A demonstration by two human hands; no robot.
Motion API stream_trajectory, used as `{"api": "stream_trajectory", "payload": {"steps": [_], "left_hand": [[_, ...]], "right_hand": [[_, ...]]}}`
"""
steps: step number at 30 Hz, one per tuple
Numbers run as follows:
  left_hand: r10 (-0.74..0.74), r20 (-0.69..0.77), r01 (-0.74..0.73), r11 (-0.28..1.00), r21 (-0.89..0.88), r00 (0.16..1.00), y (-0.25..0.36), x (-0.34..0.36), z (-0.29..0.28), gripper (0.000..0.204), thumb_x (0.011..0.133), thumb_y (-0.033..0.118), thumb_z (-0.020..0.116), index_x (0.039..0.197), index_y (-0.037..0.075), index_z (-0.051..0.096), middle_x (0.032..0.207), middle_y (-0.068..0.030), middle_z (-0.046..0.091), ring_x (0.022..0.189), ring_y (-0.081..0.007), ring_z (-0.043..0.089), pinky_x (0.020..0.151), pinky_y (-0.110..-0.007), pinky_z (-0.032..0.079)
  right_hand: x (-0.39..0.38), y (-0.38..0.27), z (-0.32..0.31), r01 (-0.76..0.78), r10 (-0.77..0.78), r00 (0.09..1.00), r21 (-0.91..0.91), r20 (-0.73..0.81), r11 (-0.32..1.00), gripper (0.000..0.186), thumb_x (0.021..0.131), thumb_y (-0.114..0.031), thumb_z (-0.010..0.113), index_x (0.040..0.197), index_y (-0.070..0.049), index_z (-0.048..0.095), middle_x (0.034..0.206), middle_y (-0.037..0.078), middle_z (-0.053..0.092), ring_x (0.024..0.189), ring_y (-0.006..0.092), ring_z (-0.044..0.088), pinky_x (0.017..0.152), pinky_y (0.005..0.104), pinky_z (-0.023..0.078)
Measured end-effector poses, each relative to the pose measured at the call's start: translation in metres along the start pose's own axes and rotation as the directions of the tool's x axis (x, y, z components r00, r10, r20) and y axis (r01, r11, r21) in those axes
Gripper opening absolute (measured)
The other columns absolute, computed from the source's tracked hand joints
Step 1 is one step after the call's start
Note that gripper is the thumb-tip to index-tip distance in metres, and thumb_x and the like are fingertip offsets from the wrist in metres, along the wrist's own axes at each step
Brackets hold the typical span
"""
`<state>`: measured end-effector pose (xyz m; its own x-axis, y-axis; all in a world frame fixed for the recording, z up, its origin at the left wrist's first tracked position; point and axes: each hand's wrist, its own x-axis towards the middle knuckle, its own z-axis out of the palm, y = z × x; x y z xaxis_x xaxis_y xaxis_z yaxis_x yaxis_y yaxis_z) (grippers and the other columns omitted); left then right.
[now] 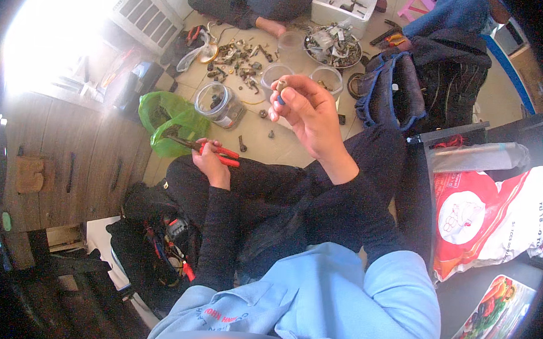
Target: The person sits on the floor and uses pliers and a hammer to disassemble and manipulate small metal lock cylinders. They remove pins and internal components, placing them into plastic containers while other people work nearby.
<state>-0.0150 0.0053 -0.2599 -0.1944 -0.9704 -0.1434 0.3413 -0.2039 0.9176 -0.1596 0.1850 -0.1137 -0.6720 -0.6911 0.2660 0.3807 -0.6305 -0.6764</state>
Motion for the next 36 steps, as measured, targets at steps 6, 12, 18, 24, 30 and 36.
{"api": "stream_trajectory", "payload": {"steps": [6,12,18,24,30,36], "left_hand": [[-0.006,0.008,0.007,0.999,-0.039,1.0,-0.001,-0.001,-0.004,0.021,0.081,-0.009,0.046,0.098,0.004,0.048,0.082,-0.0057,0.052,0.07,-0.0155,0.056,0.067,-0.029,0.049],[0.007,-0.018,-0.009,0.994,-0.106,1.0,-0.003,0.001,-0.006,0.02,0.078,-0.008,0.049,0.094,0.003,0.049,0.079,-0.0062,0.053,0.068,-0.018,0.056,0.067,-0.032,0.049],[0.01,0.015,-0.008,0.992,-0.125,1.0,-0.004,0.004,-0.006,0.024,0.071,-0.01,0.045,0.092,0.002,0.047,0.082,-0.0077,0.05,0.069,-0.0197,0.054,0.068,-0.035,0.049],[0.021,-0.009,-0.021,0.997,-0.077,1.0,-0.008,0.008,-0.007,0.023,0.073,-0.009,0.046,0.092,0.003,0.047,0.081,-0.0064,0.051,0.069,-0.0187,0.054,0.068,-0.033,0.049],[0.036,0.045,-0.036,0.999,0.017,0.998,-0.009,0.002,0.005,0.019,0.079,-0.009,0.046,0.095,0.001,0.05,0.079,-0.0059,0.052,0.07,-0.0171,0.055,0.07,-0.031,0.049],[0.099,0.374,-0.234,0.912,0.337,0.922,-0.011,-0.02,0.013,0.017,0.081,-0.009,0.05,0.095,0.0,0.051,0.082,-0.0068,0.056,0.073,-0.0147,0.059,0.071,-0.029,0.049]], "right_hand": [[-0.004,0.004,-0.004,0.072,-0.071,0.997,-0.045,0.027,0.996,0.023,0.095,-0.013,0.062,0.111,0.002,0.06,0.101,0.008,0.061,0.083,0.0144,0.056,0.07,0.0335,0.05],[-0.017,0.068,-0.034,-0.301,0.322,0.936,0.147,-0.144,0.942,0.024,0.093,-0.011,0.053,0.112,0.003,0.058,0.096,0.007,0.057,0.087,0.0155,0.056,0.073,0.0323,0.051],[-0.008,0.176,-0.107,-0.635,0.596,0.763,-0.119,-0.25,0.763,0.022,0.087,-0.018,0.056,0.097,0.001,0.062,0.079,0.005,0.057,0.073,0.0188,0.057,0.069,0.0351,0.052],[-0.005,0.259,-0.083,-0.143,0.426,0.886,-0.982,-0.182,-0.121,0.04,0.084,-0.032,0.065,0.101,0.003,0.064,0.091,0.024,0.068,0.085,0.0392,0.067,0.074,0.0496,0.053],[-0.004,0.266,-0.124,-0.043,0.452,0.892,-0.998,-0.014,0.055,0.035,0.08,-0.031,0.067,0.092,0.002,0.066,0.09,0.024,0.068,0.082,0.0408,0.066,0.077,0.0458,0.052],[0.03,0.154,-0.122,-0.6,0.574,0.795,-0.396,-0.195,0.695,0.027,0.093,-0.028,0.054,0.092,-0.003,0.064,0.082,0.004,0.064,0.059,0.0109,0.054,0.053,0.0263,0.047]]}}
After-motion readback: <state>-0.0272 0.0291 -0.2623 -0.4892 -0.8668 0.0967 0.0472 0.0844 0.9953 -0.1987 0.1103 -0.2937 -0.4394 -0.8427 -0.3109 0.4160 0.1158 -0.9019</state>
